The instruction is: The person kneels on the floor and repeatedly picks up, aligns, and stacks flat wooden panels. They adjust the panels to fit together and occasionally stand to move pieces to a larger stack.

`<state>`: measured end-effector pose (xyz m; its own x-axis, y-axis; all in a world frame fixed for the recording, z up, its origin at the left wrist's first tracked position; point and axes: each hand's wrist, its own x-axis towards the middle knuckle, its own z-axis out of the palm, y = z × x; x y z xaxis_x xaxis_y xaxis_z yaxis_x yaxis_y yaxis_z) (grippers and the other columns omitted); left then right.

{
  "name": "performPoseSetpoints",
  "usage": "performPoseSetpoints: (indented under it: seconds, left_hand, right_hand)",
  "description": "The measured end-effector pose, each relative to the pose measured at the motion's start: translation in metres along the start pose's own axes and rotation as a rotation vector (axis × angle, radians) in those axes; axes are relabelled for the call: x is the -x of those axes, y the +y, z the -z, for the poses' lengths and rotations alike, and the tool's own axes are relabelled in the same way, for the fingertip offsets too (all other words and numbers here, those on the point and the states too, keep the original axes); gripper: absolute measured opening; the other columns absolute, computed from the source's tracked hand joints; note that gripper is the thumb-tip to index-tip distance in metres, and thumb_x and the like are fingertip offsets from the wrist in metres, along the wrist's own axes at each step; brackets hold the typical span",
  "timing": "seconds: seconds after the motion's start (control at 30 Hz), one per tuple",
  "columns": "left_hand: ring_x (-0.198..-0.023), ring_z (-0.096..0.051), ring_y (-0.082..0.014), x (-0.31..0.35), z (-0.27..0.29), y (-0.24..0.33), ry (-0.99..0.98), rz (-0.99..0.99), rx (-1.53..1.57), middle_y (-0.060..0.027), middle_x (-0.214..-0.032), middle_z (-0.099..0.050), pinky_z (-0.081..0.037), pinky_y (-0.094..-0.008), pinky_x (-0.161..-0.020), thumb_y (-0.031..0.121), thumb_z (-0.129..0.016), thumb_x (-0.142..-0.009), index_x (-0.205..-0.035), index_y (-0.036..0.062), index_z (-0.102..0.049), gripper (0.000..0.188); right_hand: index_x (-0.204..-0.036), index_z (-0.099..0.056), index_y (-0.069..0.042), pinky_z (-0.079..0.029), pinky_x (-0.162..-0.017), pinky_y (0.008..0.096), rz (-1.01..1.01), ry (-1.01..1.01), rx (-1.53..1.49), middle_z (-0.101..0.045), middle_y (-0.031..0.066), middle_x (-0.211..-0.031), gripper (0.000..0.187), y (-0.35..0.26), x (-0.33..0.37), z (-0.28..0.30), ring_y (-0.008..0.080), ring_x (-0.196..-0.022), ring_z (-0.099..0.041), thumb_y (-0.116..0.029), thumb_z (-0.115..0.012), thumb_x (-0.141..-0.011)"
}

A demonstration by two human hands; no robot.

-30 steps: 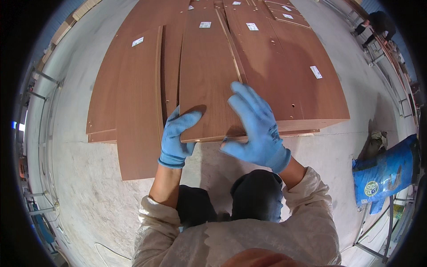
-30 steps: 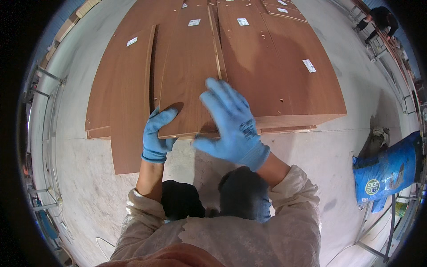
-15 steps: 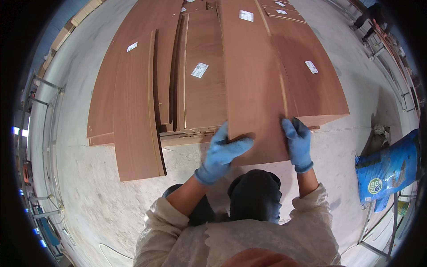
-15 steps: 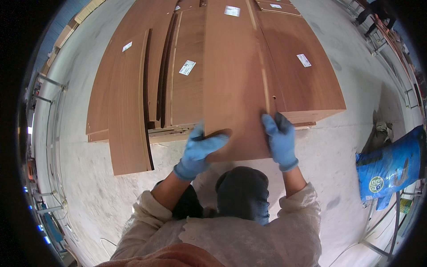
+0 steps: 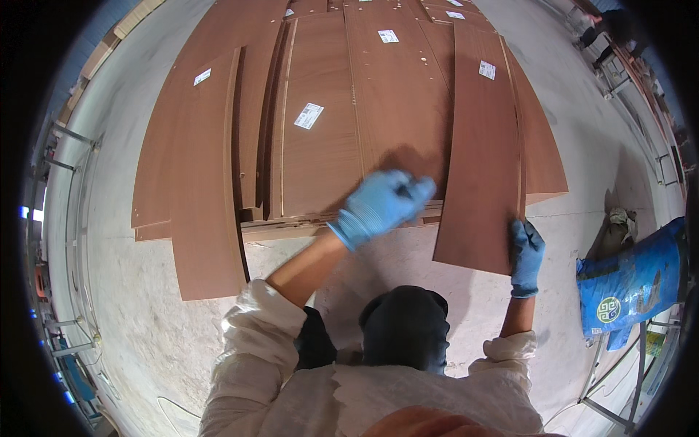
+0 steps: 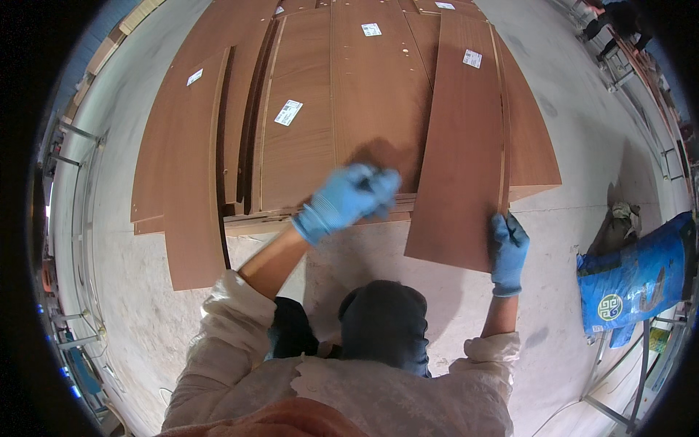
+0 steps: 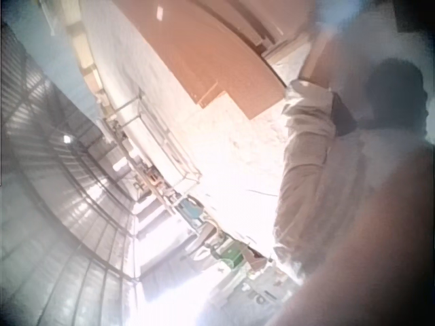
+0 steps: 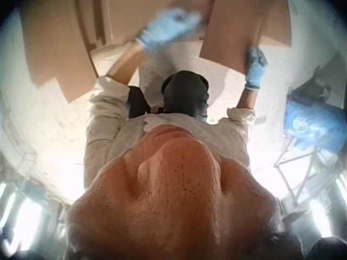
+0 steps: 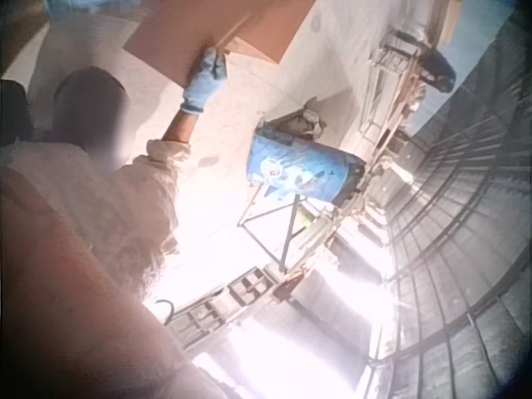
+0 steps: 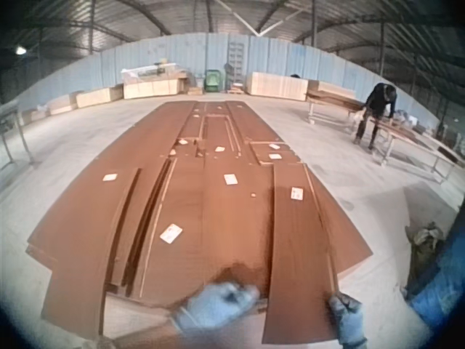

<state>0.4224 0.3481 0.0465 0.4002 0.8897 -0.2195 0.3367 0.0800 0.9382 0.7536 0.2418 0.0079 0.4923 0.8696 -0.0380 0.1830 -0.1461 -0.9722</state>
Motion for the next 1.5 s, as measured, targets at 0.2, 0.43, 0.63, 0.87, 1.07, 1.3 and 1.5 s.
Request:
performPoseSetpoints:
  seconds: [0.2,0.43,0.63,0.87,1.07,1.3,1.5]
  left_hand:
    - [-0.097,-0.071,-0.0232,-0.096,0.093,-0.008,0.734,-0.270,-0.295,-0.0150,-0.103,-0.076,-0.056,-0.0357,-0.090,0.026,-0.077,-0.093,-0.116,-0.0039,-0.070,0.038]
    - [-0.143,-0.044,-0.0373,-0.170,0.126,-0.019,0.655,0.039,-0.659,-0.0229,-0.145,-0.057,-0.027,-0.0515,-0.122,0.063,-0.066,-0.088,-0.142,-0.0017,-0.053,0.086]
    - [-0.149,-0.036,-0.0378,-0.199,0.116,-0.027,0.667,0.049,-0.717,-0.0231,-0.152,-0.050,-0.016,-0.0531,-0.125,0.063,-0.071,-0.084,-0.152,-0.0007,-0.045,0.097]
    - [-0.143,-0.042,-0.0432,-0.209,0.116,-0.042,0.721,-0.035,-0.720,-0.0231,-0.151,-0.052,-0.023,-0.0511,-0.123,0.062,-0.072,-0.083,-0.149,-0.0009,-0.051,0.093]
    - [-0.143,-0.041,-0.0425,-0.211,0.120,-0.042,0.676,-0.041,-0.687,-0.0234,-0.150,-0.052,-0.019,-0.0530,-0.125,0.060,-0.073,-0.082,-0.150,-0.0020,-0.049,0.095]
    - [-0.139,-0.050,-0.0395,-0.209,0.113,-0.036,0.736,-0.036,-0.749,-0.0224,-0.149,-0.055,-0.016,-0.0523,-0.125,0.058,-0.073,-0.084,-0.148,-0.0019,-0.051,0.090]
    - [-0.140,-0.049,-0.0378,-0.210,0.112,-0.038,0.736,-0.053,-0.739,-0.0214,-0.148,-0.055,-0.016,-0.0523,-0.124,0.057,-0.071,-0.085,-0.148,-0.0003,-0.050,0.087]
  right_hand:
    - [-0.125,-0.072,0.006,-0.051,-0.086,0.0245,-0.025,0.000,0.046,-0.072,0.0006,-0.103,0.036,0.013,-0.034,0.053,0.0093,-0.091,-0.061,-0.019,-0.074,-0.099]
    - [-0.132,-0.069,0.003,-0.049,-0.099,0.0271,-0.076,-0.134,0.287,-0.071,0.0032,-0.118,0.043,0.009,-0.063,0.095,0.0122,-0.107,-0.061,-0.029,-0.067,-0.104]
    - [-0.134,-0.067,0.004,-0.051,-0.092,0.0257,0.015,-0.204,0.372,-0.072,0.0052,-0.118,0.040,0.018,-0.091,0.114,0.0127,-0.102,-0.063,-0.024,-0.065,-0.105]
    - [-0.139,-0.061,0.006,-0.052,-0.102,0.0388,0.426,0.168,0.675,-0.069,0.0249,-0.131,0.062,-0.013,-0.159,0.096,0.0312,-0.124,-0.068,-0.043,-0.068,-0.101]
    - [-0.144,-0.058,0.000,-0.051,-0.103,0.0445,0.485,0.208,1.053,-0.066,0.0262,-0.135,0.076,-0.024,-0.199,0.070,0.0415,-0.122,-0.065,-0.060,-0.064,-0.097]
    - [-0.143,-0.059,-0.001,-0.052,-0.103,0.0409,0.345,0.053,0.877,-0.068,0.0240,-0.133,0.073,0.001,-0.222,0.058,0.0354,-0.119,-0.069,-0.057,-0.064,-0.098]
    - [-0.143,-0.060,-0.001,-0.052,-0.104,0.0397,0.361,0.059,0.844,-0.066,0.0232,-0.136,0.071,0.003,-0.219,0.058,0.0343,-0.120,-0.068,-0.057,-0.063,-0.099]
